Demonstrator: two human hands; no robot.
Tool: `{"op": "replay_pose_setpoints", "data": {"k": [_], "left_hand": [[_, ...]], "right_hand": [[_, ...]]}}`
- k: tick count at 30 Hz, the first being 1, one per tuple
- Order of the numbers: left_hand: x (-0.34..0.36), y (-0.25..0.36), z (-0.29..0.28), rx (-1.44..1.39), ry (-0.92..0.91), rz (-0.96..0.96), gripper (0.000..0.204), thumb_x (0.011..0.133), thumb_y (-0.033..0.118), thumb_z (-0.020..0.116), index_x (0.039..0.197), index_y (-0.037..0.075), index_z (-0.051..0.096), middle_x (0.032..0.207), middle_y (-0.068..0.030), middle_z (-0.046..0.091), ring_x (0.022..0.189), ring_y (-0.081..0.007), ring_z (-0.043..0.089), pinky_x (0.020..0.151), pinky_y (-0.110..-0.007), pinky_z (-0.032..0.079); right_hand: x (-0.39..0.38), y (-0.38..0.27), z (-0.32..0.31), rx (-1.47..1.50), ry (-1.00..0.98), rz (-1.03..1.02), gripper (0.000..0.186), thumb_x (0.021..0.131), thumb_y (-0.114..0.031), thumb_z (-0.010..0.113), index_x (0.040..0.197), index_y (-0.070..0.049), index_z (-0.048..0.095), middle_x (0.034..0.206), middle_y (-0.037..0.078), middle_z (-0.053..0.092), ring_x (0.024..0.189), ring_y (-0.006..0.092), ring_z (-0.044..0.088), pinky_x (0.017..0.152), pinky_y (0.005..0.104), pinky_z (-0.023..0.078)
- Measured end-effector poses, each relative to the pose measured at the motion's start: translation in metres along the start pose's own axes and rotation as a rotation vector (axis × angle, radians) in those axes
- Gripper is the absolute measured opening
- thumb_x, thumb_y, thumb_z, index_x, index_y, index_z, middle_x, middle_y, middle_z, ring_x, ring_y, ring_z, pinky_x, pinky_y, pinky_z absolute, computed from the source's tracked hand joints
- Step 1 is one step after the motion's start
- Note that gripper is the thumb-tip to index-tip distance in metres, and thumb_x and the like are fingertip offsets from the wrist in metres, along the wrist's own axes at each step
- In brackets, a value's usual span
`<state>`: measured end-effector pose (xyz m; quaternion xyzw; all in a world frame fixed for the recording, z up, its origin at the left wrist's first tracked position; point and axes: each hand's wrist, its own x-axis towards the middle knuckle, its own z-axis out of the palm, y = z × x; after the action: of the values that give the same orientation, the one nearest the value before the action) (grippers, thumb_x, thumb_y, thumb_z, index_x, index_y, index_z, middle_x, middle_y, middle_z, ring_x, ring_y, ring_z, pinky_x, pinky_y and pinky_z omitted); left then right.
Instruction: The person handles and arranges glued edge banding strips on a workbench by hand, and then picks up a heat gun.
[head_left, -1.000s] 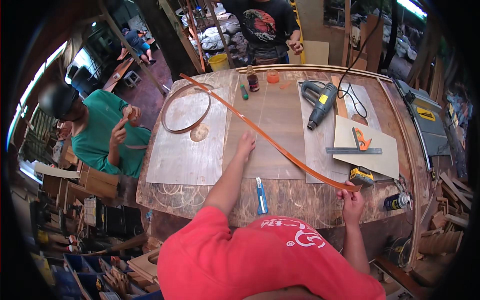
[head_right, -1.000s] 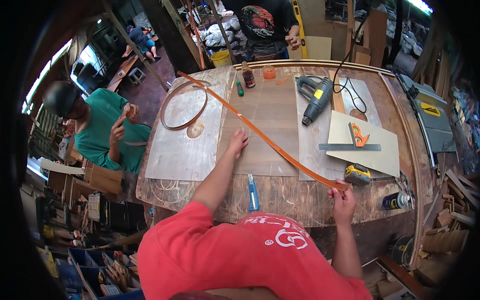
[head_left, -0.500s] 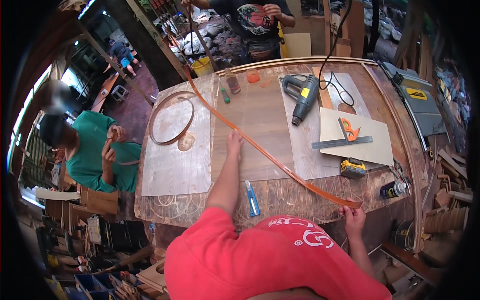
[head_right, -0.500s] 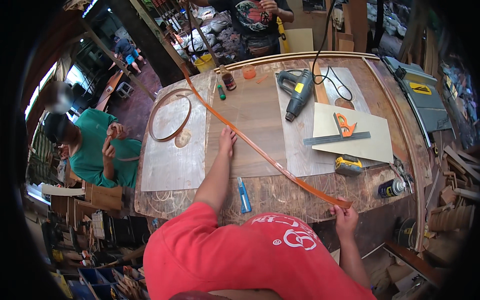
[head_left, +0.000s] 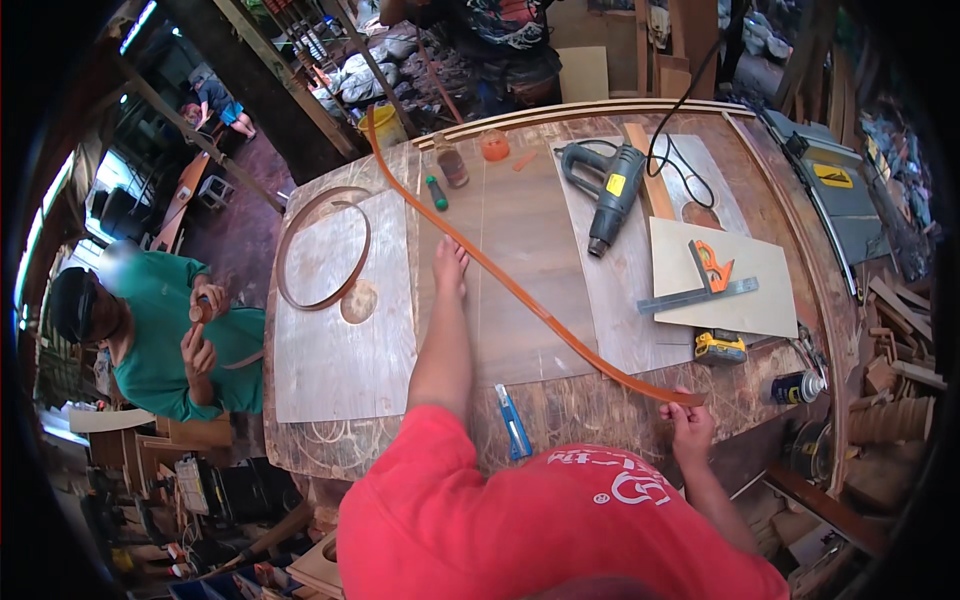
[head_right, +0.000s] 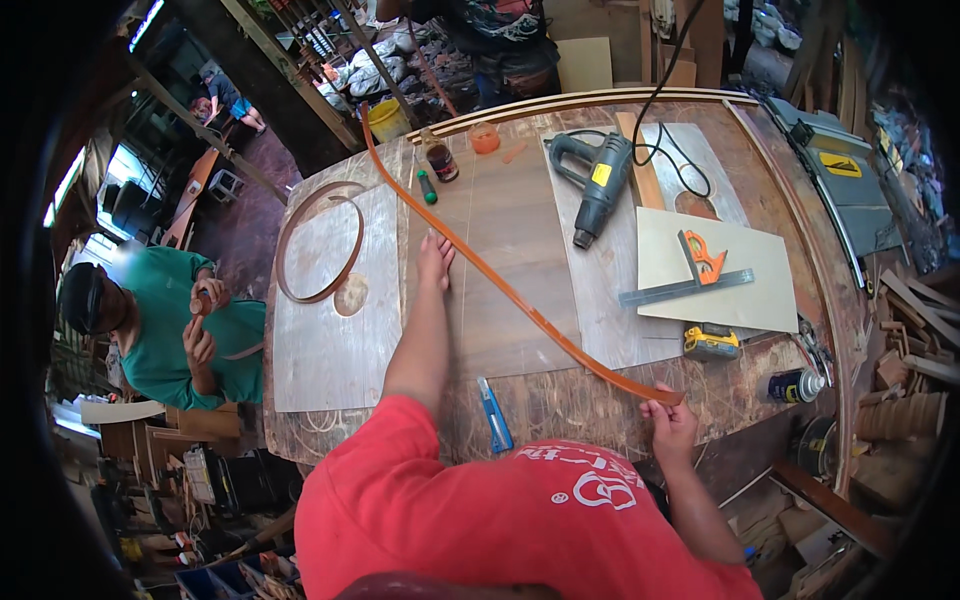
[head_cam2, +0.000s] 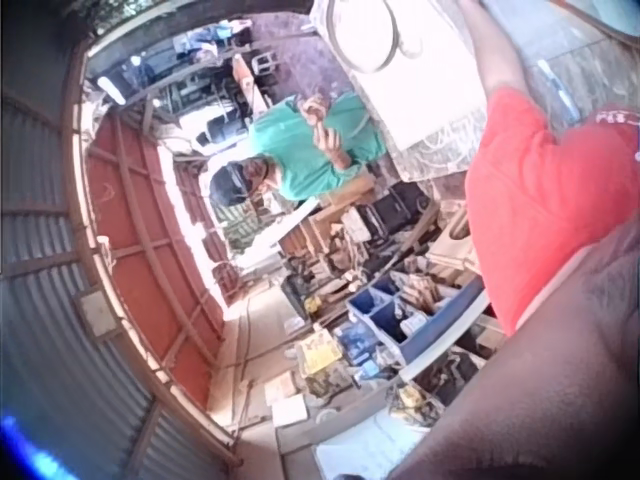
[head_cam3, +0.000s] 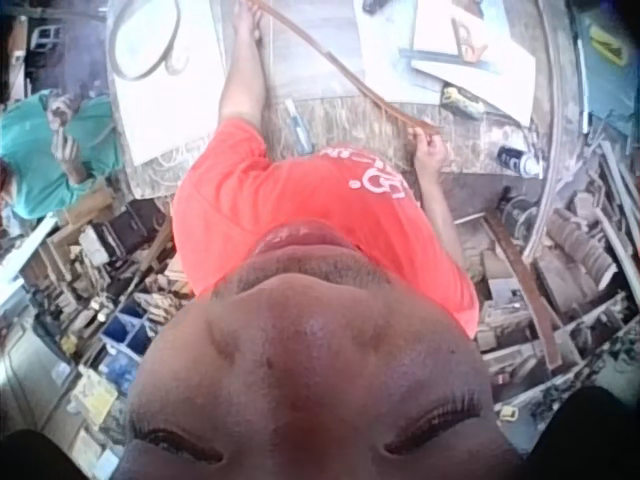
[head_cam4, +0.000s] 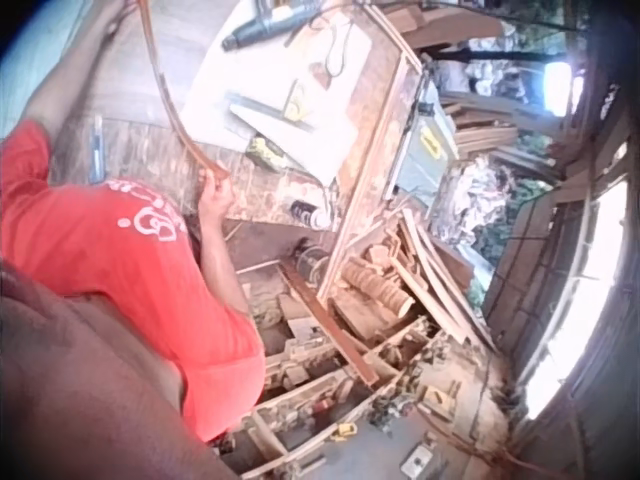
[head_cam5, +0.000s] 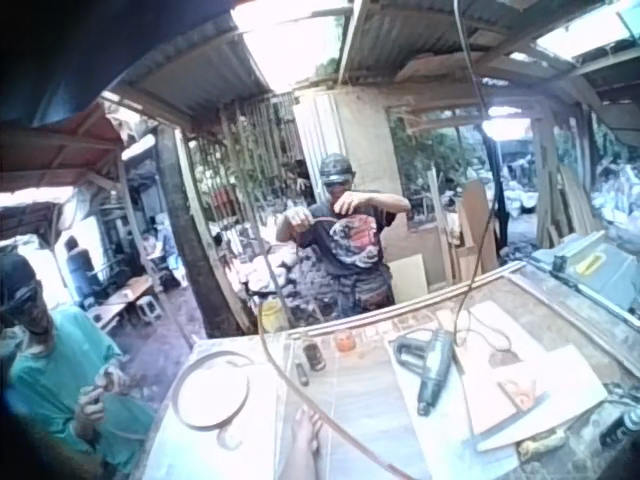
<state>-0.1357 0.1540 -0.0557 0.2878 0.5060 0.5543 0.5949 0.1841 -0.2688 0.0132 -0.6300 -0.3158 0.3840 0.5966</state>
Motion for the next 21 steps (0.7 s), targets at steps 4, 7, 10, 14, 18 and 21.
{"op": "replay_pose_setpoints", "data": {"k": [4, 7, 10, 14, 18, 21], "left_hand": [[0.000, 0.002, 0.002, 0.035, -0.047, 0.014, 0.057, 0.097, 0.037, 0.045, 0.141, 0.003, 0.030, 0.133, -0.0118, 0.047, 0.119, -0.0227, 0.048, 0.097, -0.035, 0.040], [-0.010, 0.002, 0.008, 0.129, -0.037, 0.002, 0.055, 0.098, 0.036, 0.041, 0.142, 0.005, 0.027, 0.135, -0.0128, 0.046, 0.121, -0.0223, 0.047, 0.100, -0.036, 0.039], [-0.030, -0.001, 0.005, 0.171, -0.115, -0.031, 0.061, 0.098, 0.034, 0.045, 0.145, 0.005, 0.020, 0.136, -0.0113, 0.045, 0.124, -0.0213, 0.045, 0.098, -0.031, 0.041], [-0.073, -0.009, -0.008, 0.217, -0.137, -0.070, 0.062, 0.097, 0.033, 0.046, 0.145, 0.004, 0.020, 0.138, -0.0112, 0.044, 0.126, -0.0211, 0.043, 0.096, -0.030, 0.042], [-0.130, -0.016, -0.031, 0.294, -0.140, -0.061, 0.060, 0.096, 0.031, 0.049, 0.144, 0.004, 0.025, 0.135, -0.0092, 0.046, 0.123, -0.0192, 0.045, 0.096, -0.030, 0.043], [-0.165, -0.029, -0.061, 0.359, -0.157, -0.049, 0.058, 0.096, 0.030, 0.050, 0.143, 0.004, 0.028, 0.133, -0.0085, 0.046, 0.122, -0.0186, 0.046, 0.095, -0.031, 0.043]], "right_hand": [[0.010, 0.011, 0.015, -0.009, 0.026, -0.034, 0.030, 0.090, 0.000, 0.055, 0.120, 0.006, 0.052, 0.088, 0.009, 0.064, 0.078, 0.0118, 0.062, 0.071, 0.0233, 0.051], [0.014, 0.010, 0.020, -0.080, 0.007, -0.095, 0.031, 0.090, 0.000, 0.055, 0.120, 0.006, 0.052, 0.087, 0.008, 0.064, 0.079, 0.0112, 0.062, 0.071, 0.0231, 0.050], [0.016, 0.017, 0.020, -0.126, -0.024, -0.132, 0.032, 0.089, 0.000, 0.056, 0.120, 0.007, 0.052, 0.086, 0.007, 0.064, 0.077, 0.0104, 0.061, 0.071, 0.0227, 0.050], [0.012, 0.019, 0.016, -0.093, -0.047, -0.158, 0.033, 0.088, -0.001, 0.059, 0.119, 0.007, 0.053, 0.086, 0.007, 0.065, 0.077, 0.0102, 0.060, 0.072, 0.0231, 0.049], [0.012, 0.034, 0.005, -0.188, -0.039, -0.183, 0.035, 0.086, -0.002, 0.063, 0.119, 0.005, 0.057, 0.091, 0.008, 0.066, 0.081, 0.0098, 0.061, 0.074, 0.0236, 0.049], [0.014, 0.045, 0.000, -0.273, -0.048, -0.232, 0.038, 0.084, -0.002, 0.065, 0.120, 0.003, 0.057, 0.093, 0.008, 0.067, 0.082, 0.0086, 0.061, 0.075, 0.0232, 0.048]]}}
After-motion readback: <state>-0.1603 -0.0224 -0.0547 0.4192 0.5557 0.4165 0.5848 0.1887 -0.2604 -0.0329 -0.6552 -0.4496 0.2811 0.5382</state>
